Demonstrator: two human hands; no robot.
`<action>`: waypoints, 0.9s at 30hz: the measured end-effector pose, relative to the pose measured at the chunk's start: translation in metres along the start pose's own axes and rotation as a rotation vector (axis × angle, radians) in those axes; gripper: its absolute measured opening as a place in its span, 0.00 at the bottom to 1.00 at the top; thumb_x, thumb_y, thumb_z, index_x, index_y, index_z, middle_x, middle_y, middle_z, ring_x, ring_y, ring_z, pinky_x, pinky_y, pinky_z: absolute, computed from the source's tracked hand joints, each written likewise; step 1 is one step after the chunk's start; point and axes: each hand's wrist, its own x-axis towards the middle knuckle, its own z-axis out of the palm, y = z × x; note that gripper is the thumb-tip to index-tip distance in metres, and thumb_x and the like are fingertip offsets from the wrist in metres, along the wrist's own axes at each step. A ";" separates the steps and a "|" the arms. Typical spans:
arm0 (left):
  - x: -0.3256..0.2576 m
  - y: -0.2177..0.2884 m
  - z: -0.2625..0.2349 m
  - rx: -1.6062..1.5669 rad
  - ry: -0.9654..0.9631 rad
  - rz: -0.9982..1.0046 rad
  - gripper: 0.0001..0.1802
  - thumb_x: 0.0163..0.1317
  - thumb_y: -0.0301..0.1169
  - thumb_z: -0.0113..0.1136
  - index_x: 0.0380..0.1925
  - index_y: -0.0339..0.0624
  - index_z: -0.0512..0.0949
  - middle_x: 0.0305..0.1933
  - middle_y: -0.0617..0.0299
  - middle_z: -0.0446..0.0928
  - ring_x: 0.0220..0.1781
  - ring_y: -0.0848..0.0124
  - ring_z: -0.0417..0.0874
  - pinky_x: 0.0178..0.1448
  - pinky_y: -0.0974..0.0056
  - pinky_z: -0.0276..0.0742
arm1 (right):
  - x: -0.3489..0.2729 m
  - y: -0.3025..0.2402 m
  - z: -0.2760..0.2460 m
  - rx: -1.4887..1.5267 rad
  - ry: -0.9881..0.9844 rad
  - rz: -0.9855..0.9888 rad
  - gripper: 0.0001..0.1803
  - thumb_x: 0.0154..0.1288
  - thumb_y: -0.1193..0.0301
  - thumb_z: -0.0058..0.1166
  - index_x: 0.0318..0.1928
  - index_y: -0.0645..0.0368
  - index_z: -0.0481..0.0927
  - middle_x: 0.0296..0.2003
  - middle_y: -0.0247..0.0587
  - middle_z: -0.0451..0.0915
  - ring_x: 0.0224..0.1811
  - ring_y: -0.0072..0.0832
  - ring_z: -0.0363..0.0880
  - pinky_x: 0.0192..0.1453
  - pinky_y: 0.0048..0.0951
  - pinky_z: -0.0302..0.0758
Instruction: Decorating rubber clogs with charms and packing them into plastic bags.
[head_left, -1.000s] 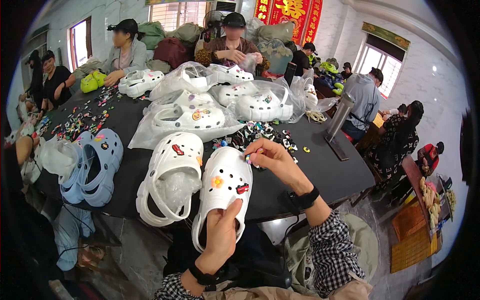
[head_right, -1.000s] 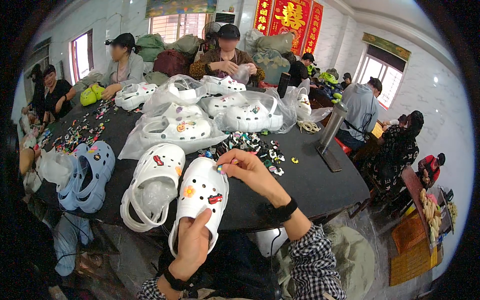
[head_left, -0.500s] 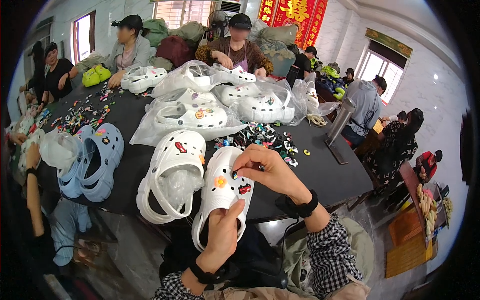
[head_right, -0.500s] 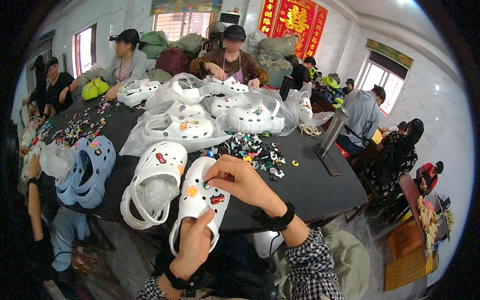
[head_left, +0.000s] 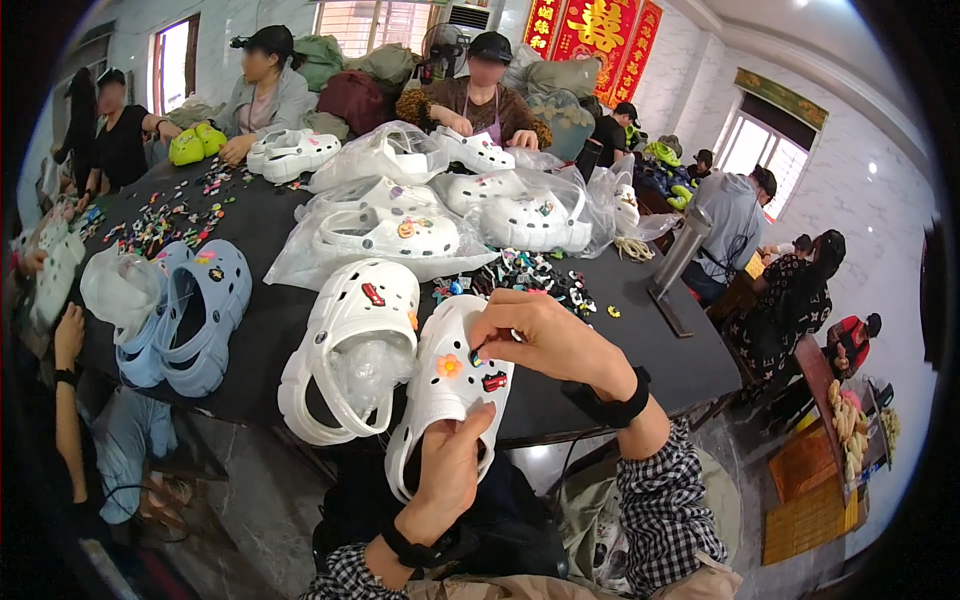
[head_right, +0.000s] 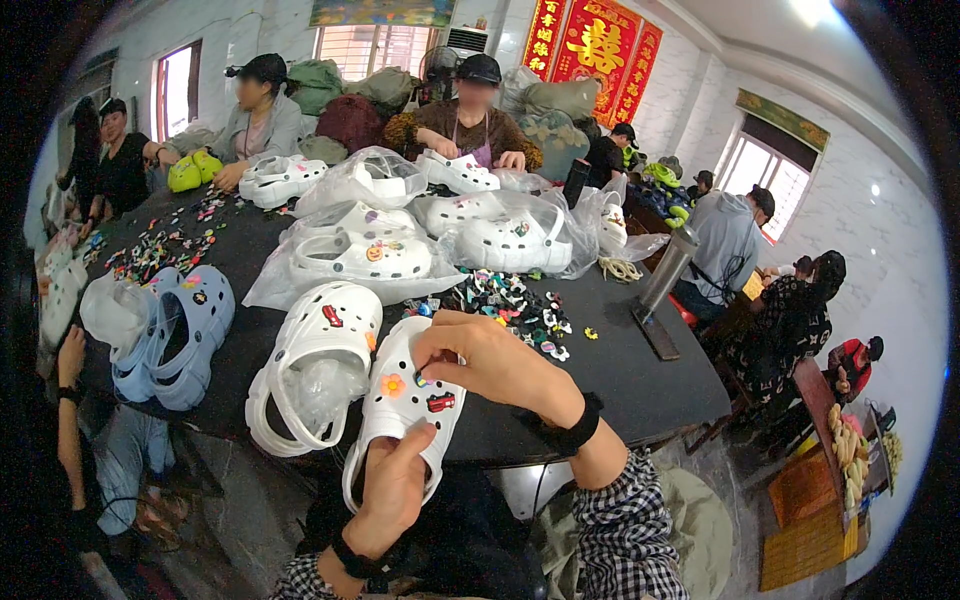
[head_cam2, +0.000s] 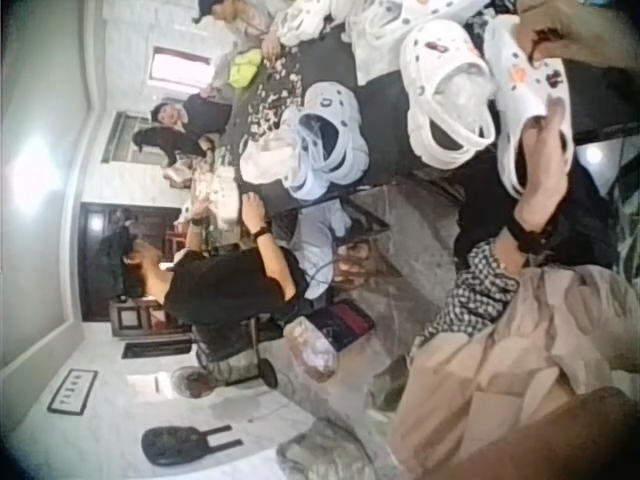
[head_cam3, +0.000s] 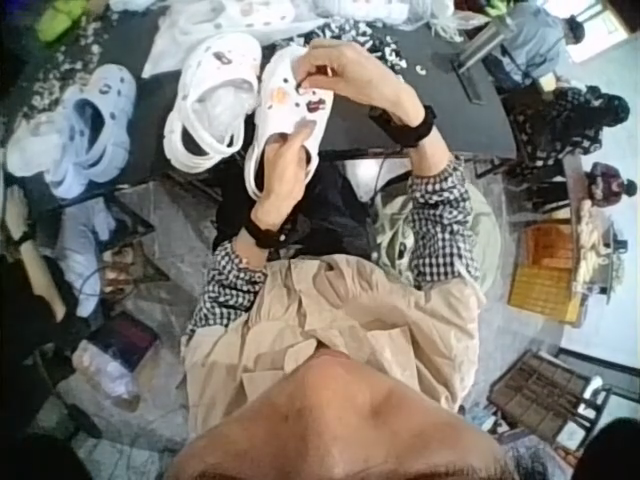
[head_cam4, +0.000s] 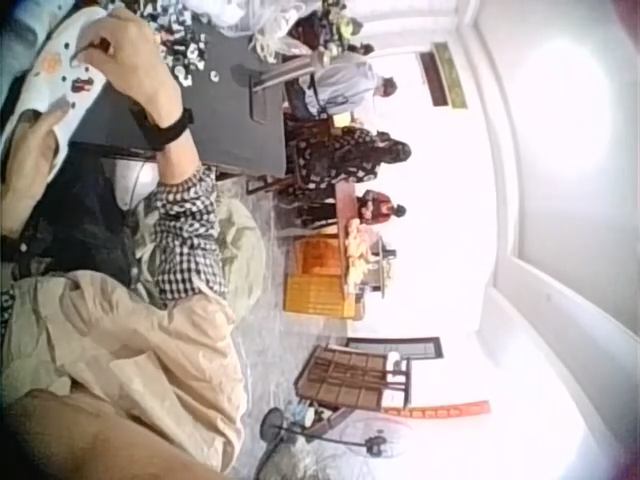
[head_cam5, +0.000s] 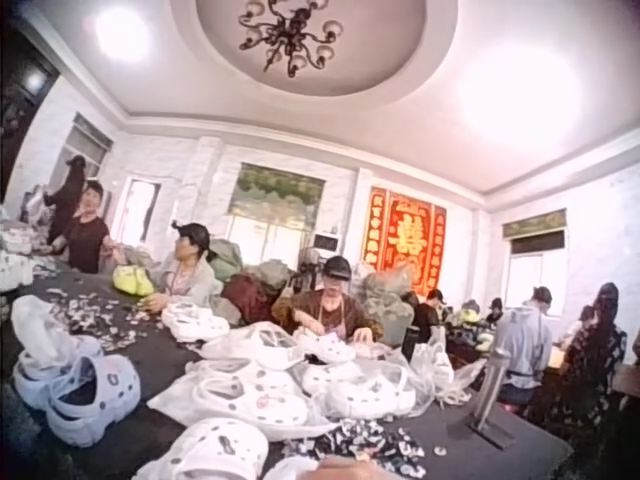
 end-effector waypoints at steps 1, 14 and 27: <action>0.000 0.001 0.002 -0.033 -0.004 0.022 0.24 0.66 0.19 0.57 0.63 0.33 0.68 0.61 0.58 0.75 0.62 0.70 0.75 0.68 0.62 0.67 | 0.001 0.001 0.001 0.002 -0.003 -0.003 0.06 0.61 0.77 0.61 0.39 0.61 0.81 0.34 0.40 0.77 0.37 0.35 0.80 0.39 0.33 0.76; -0.008 -0.009 -0.005 0.076 0.066 0.013 0.17 0.67 0.24 0.59 0.54 0.32 0.75 0.51 0.60 0.78 0.52 0.74 0.77 0.58 0.66 0.71 | 0.019 0.002 -0.014 -0.383 0.001 0.053 0.49 0.43 0.59 0.77 0.66 0.62 0.69 0.51 0.50 0.72 0.60 0.48 0.70 0.64 0.41 0.69; -0.009 -0.007 -0.012 0.338 0.033 -0.081 0.14 0.70 0.27 0.56 0.53 0.33 0.76 0.49 0.61 0.78 0.49 0.75 0.77 0.55 0.66 0.71 | 0.049 -0.006 -0.025 -0.492 -0.473 0.246 0.41 0.50 0.50 0.71 0.55 0.67 0.73 0.48 0.52 0.75 0.55 0.47 0.74 0.58 0.39 0.72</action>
